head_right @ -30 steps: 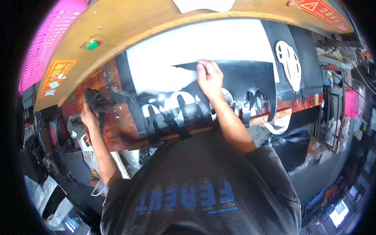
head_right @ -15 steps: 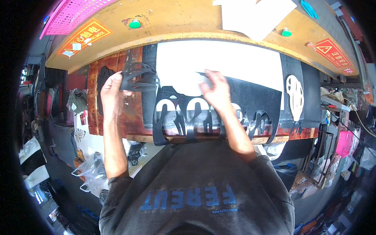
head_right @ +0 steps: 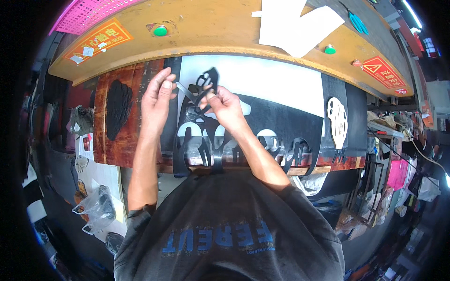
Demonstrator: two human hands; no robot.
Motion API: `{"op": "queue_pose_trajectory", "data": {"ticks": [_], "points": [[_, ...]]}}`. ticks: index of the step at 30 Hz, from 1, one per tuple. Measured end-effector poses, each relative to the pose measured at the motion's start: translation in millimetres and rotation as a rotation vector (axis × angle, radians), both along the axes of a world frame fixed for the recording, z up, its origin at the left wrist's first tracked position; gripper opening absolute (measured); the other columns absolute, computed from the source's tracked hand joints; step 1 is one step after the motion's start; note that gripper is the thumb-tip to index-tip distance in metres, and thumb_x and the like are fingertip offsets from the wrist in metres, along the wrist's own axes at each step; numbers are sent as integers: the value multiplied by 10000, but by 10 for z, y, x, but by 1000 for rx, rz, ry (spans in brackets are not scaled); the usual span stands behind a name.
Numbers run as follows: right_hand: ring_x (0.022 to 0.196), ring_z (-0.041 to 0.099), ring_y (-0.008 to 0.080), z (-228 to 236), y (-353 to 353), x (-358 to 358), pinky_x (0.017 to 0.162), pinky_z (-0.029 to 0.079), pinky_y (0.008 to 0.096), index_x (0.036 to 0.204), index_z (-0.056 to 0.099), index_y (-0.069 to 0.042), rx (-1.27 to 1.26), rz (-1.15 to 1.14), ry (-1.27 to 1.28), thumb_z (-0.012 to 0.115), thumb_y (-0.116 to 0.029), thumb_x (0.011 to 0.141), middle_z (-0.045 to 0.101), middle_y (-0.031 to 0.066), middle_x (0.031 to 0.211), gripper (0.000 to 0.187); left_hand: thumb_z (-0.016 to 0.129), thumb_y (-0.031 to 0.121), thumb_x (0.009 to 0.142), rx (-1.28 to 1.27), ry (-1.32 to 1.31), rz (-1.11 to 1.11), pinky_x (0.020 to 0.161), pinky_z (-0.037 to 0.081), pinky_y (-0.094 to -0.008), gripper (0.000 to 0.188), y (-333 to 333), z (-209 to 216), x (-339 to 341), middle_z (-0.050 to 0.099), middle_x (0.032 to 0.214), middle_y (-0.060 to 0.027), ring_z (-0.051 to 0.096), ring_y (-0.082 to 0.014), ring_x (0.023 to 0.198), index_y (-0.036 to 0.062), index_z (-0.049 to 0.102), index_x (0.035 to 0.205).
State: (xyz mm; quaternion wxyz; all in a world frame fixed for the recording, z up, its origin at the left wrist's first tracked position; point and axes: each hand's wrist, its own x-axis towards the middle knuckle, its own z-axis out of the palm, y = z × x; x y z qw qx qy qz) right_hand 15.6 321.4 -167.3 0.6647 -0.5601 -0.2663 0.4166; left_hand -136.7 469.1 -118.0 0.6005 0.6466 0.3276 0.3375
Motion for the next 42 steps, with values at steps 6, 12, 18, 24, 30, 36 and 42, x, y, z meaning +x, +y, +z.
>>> {"op": "queue_pose_trajectory", "data": {"ticks": [6, 12, 18, 24, 30, 36, 42], "points": [[882, 716, 125, -140, -93, 71, 790, 560, 274, 1227, 702, -82, 36, 34, 276, 665, -219, 1091, 740, 10, 1017, 197, 757, 242, 1004, 332, 253, -109, 973, 557, -410, 372, -264, -766, 133, 721, 1177, -197, 709, -322, 1146, 13, 704, 1292], [842, 710, 148, -170, -266, 258, 788, 579, 323, 1103, 736, -52, -169, -177, 203, 695, -390, 1081, 761, 57, 994, 341, 643, 248, 1060, 154, 370, 210, 894, 577, -426, 254, 205, -1448, 17, 780, 1066, -194, 755, -362, 1002, 29, 758, 1118], [968, 680, 168, 16, -397, 456, 874, 540, 325, 1143, 766, 36, -220, -6, -535, 746, -163, 1014, 757, 76, 1101, 238, 709, 469, 1010, -332, 473, -133, 917, 578, -398, 650, 447, -1021, 56, 783, 1061, -163, 750, -298, 1003, -68, 652, 1371], [1109, 718, 204, 356, -590, 551, 1023, 553, 344, 1286, 742, 59, -47, 247, -284, 758, -160, 1023, 770, 131, 1243, 342, 765, 402, 992, -51, 674, -218, 899, 553, -374, 434, 387, -836, 262, 794, 1008, -139, 729, -210, 977, -22, 778, 1082], [1180, 713, 250, 527, -757, 499, 964, 591, 359, 1232, 820, -73, -176, 336, -471, 772, 45, 922, 749, 145, 1317, 335, 716, 331, 1033, -170, 385, 66, 795, 549, -405, 372, 384, -1218, 318, 742, 883, -121, 691, -222, 837, -39, 729, 997], [1235, 701, 341, 452, -974, 259, 1051, 563, 419, 1249, 782, -37, -55, 417, -590, 686, 146, 791, 768, 144, 1280, 502, 619, 261, 1112, -399, 229, 90, 689, 507, -304, 285, 375, -1192, 312, 639, 854, -31, 574, -127, 731, -6, 687, 1183], [1359, 638, 335, 457, -1234, 279, 1119, 537, 415, 1296, 762, -40, -95, 800, -653, 690, 136, 724, 720, 139, 1402, 603, 555, 236, 1146, -702, 46, 267, 524, 458, -297, 278, 340, -1061, 277, 533, 798, -2, 501, -106, 635, 21, 611, 1312]]}}
